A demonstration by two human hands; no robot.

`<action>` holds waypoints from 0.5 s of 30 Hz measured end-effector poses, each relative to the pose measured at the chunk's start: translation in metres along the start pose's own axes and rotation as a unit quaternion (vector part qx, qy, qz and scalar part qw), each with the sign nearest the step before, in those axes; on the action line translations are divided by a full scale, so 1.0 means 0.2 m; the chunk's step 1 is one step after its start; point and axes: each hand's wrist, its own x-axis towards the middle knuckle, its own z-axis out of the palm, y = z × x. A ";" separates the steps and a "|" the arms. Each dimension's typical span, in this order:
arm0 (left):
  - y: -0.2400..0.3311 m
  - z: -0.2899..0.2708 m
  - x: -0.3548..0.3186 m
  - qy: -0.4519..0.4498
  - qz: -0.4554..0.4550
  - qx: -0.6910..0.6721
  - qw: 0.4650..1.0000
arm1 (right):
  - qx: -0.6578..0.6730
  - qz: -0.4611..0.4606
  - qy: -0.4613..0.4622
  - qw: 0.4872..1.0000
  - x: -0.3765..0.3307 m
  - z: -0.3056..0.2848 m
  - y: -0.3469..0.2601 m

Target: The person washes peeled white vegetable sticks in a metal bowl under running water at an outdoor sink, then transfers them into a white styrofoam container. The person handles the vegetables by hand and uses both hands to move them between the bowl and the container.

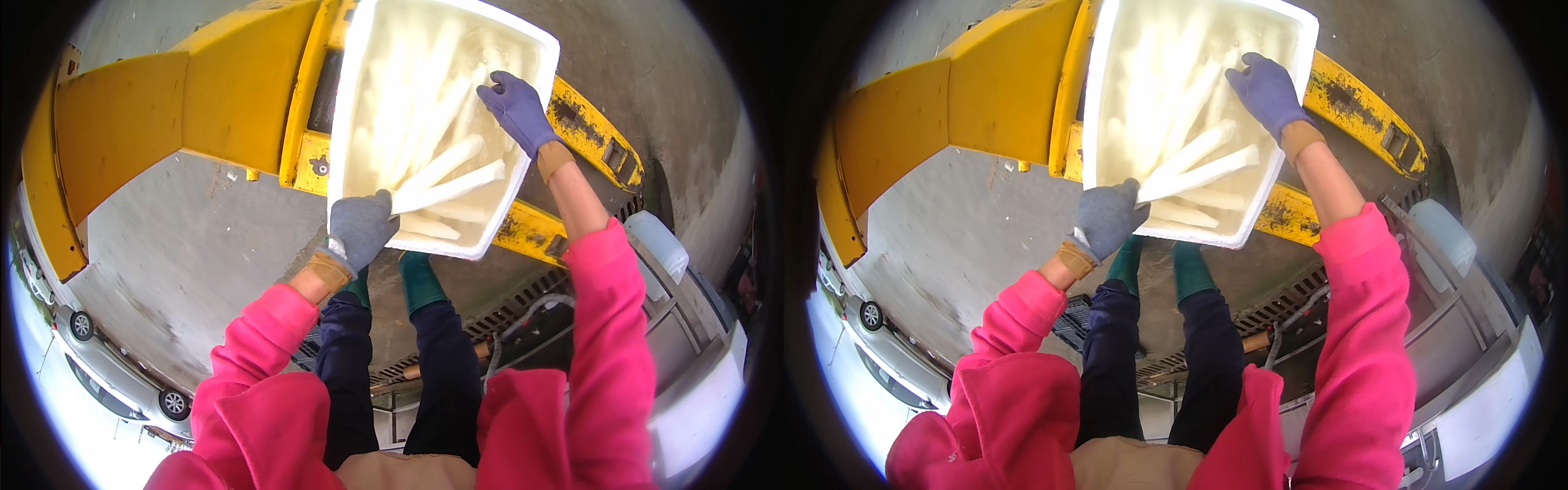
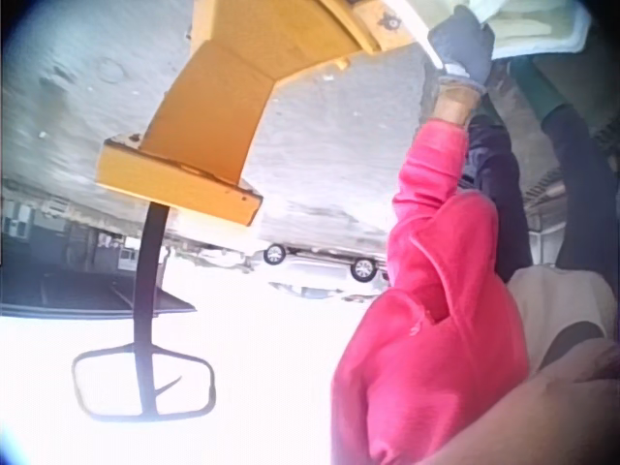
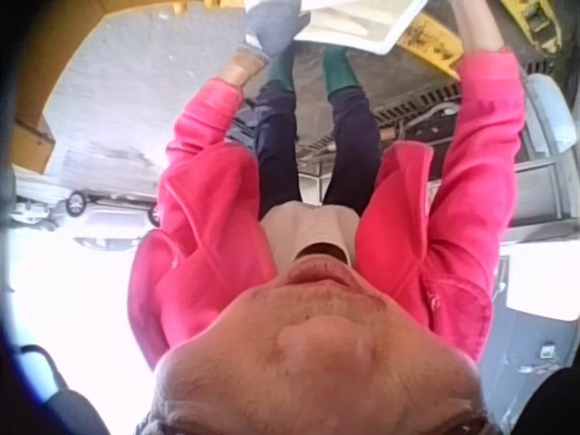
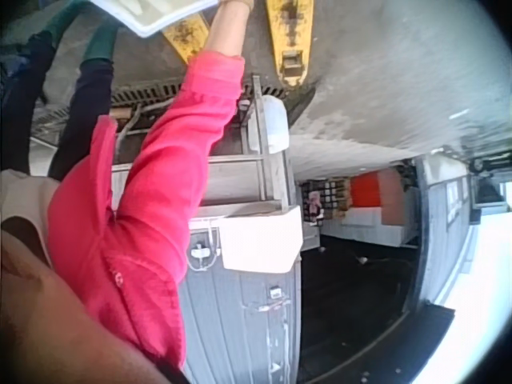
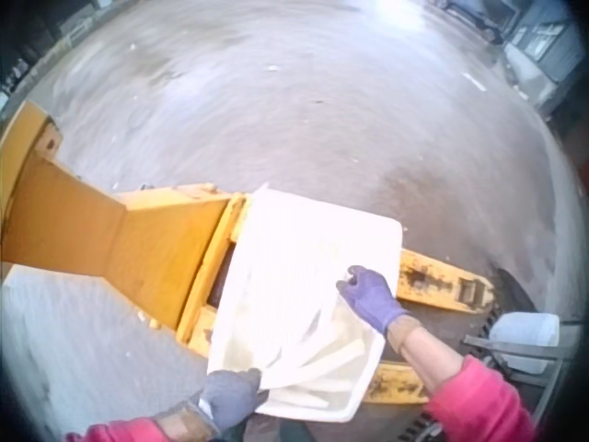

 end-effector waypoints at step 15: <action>0.25 0.00 0.39 0.218 0.026 -0.170 0.961 | 0.543 0.041 -0.025 0.838 0.01 -0.07 -0.07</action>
